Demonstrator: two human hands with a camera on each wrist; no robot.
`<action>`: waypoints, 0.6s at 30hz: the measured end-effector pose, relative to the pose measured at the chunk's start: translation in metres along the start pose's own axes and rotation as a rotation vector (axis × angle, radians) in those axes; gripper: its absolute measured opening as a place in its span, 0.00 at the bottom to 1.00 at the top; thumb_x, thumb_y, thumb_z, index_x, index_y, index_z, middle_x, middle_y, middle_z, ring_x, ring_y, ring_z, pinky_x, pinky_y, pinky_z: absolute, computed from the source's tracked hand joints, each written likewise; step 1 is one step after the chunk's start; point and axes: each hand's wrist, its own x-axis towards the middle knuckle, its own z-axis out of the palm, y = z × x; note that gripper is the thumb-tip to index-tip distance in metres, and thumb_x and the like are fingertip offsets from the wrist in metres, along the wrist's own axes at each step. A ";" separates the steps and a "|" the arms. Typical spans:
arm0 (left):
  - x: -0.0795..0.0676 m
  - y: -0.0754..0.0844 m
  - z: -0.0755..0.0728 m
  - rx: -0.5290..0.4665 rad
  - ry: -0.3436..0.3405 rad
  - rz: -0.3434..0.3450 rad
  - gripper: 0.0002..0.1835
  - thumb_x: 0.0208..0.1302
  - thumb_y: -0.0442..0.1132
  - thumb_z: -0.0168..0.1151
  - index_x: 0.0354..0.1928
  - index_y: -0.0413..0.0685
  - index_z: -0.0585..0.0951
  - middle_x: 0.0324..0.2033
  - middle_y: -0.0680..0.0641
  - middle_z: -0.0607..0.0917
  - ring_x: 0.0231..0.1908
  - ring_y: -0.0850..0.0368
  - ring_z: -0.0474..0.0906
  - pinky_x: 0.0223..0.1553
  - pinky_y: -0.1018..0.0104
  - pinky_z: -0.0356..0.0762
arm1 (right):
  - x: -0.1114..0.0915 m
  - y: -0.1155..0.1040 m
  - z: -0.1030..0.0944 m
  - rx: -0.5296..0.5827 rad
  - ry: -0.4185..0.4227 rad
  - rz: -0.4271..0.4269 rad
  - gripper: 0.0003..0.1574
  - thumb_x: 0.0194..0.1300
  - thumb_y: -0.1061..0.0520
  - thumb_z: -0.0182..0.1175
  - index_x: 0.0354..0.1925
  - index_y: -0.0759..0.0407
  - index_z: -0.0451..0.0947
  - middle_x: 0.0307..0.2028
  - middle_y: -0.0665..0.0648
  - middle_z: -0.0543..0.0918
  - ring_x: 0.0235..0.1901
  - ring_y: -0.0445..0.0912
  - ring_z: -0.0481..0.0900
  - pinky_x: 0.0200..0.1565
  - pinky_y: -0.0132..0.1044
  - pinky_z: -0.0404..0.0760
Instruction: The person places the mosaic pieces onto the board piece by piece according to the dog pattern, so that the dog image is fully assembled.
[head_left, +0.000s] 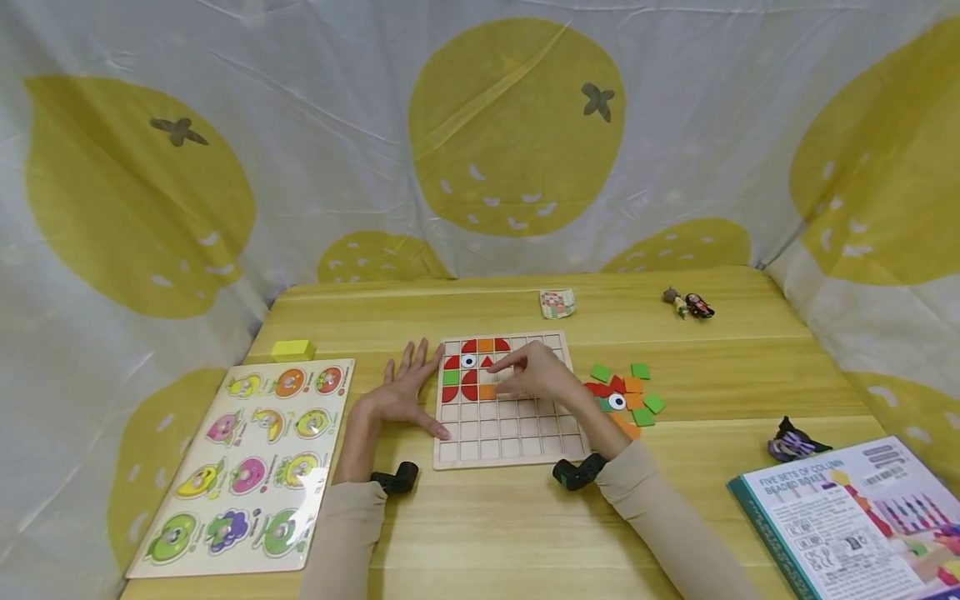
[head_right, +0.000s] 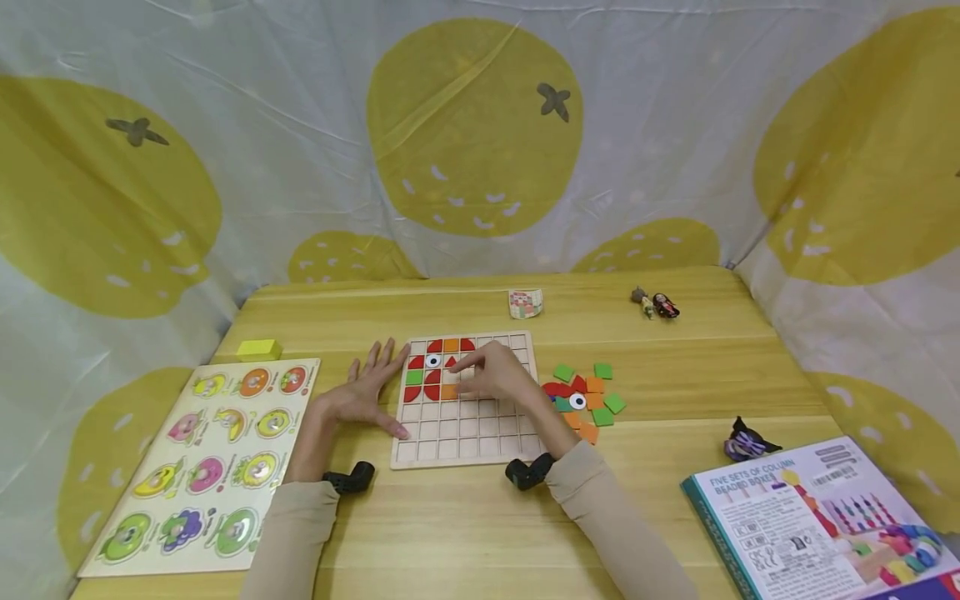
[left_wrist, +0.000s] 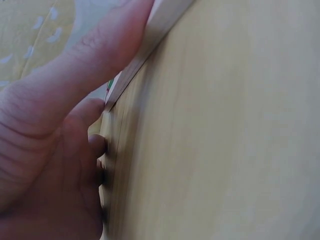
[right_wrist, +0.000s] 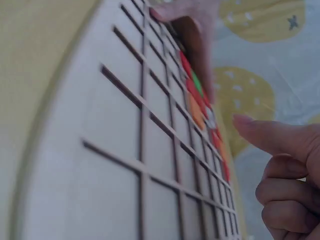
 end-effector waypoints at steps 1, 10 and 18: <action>0.000 -0.001 0.000 -0.003 0.001 0.002 0.77 0.29 0.64 0.80 0.77 0.56 0.38 0.75 0.39 0.28 0.74 0.38 0.19 0.69 0.31 0.21 | -0.004 0.002 -0.011 0.000 0.016 0.004 0.16 0.53 0.56 0.73 0.43 0.53 0.88 0.14 0.49 0.65 0.17 0.43 0.58 0.22 0.30 0.57; 0.000 -0.004 0.001 -0.011 0.012 0.005 0.78 0.28 0.64 0.80 0.77 0.56 0.38 0.75 0.38 0.29 0.74 0.37 0.20 0.68 0.30 0.22 | -0.056 0.054 -0.108 -0.076 0.100 0.257 0.17 0.56 0.54 0.71 0.44 0.60 0.86 0.18 0.48 0.66 0.17 0.43 0.55 0.22 0.33 0.59; 0.003 -0.003 0.001 -0.027 0.007 0.015 0.78 0.28 0.63 0.81 0.77 0.55 0.38 0.75 0.38 0.29 0.74 0.37 0.20 0.68 0.30 0.21 | -0.067 0.084 -0.127 -0.107 0.039 0.361 0.16 0.54 0.49 0.72 0.38 0.58 0.87 0.44 0.60 0.87 0.44 0.49 0.75 0.41 0.35 0.67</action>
